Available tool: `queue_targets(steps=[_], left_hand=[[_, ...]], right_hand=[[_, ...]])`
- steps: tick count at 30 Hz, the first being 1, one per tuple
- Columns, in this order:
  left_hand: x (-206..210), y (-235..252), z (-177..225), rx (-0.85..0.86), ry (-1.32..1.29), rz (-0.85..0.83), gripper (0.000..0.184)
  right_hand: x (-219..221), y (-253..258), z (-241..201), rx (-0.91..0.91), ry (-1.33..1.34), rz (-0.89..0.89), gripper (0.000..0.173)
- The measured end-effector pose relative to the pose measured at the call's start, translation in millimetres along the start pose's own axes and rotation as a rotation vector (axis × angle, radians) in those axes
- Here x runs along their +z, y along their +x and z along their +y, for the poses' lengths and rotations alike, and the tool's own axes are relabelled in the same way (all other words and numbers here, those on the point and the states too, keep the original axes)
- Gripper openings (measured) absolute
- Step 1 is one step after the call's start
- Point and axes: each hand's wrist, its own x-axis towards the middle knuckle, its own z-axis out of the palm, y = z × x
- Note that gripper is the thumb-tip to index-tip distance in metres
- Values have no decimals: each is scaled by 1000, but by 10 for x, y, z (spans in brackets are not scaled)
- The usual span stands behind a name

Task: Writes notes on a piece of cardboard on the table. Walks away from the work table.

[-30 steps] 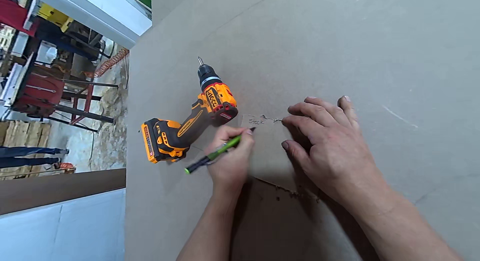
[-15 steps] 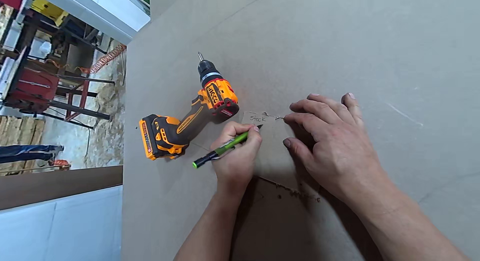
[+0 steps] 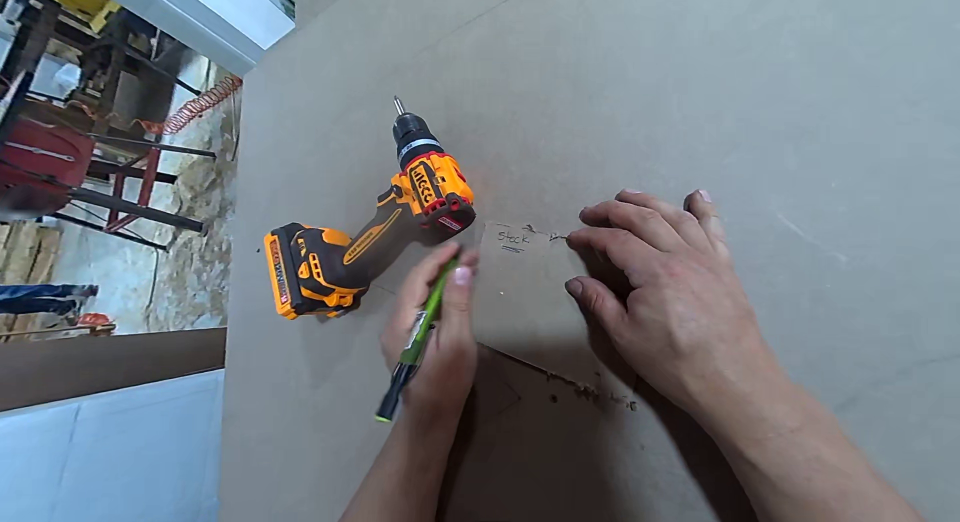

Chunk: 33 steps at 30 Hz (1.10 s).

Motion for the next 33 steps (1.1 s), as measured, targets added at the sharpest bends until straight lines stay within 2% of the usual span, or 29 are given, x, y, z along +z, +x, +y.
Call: queue_targets(steps=[3,8,11,14,17,20,22,23,28,33], left_hand=[[-30,-234,-38,105,184,-108,39],[-8,-727,127,285,484,-208,33],[-42,-814,136,329,489,-220,30],[-210,-618,66,281,355,-194,31],[-408,-84,46,130,70,-252,31],[-374,533,11,63,-257,-610,21],[-225,788,-44,86,-312,-852,13],[-160,857,-87,111,-304,-908,10],[-164,883,-286,170,-300,-909,7],[-144,893,-281,175,-284,-860,6]], right_hand=[[-5,-15,7,16,9,4,38],[-34,-4,-21,79,70,73,35],[-83,-16,-30,91,127,210,29],[-108,-9,-20,105,177,307,23],[-91,-3,7,137,116,200,24],[-70,-4,22,131,100,177,22],[-52,-3,39,124,86,162,19],[-48,-1,43,118,77,149,20],[-46,9,61,100,39,96,24],[-52,22,48,101,30,78,23]])
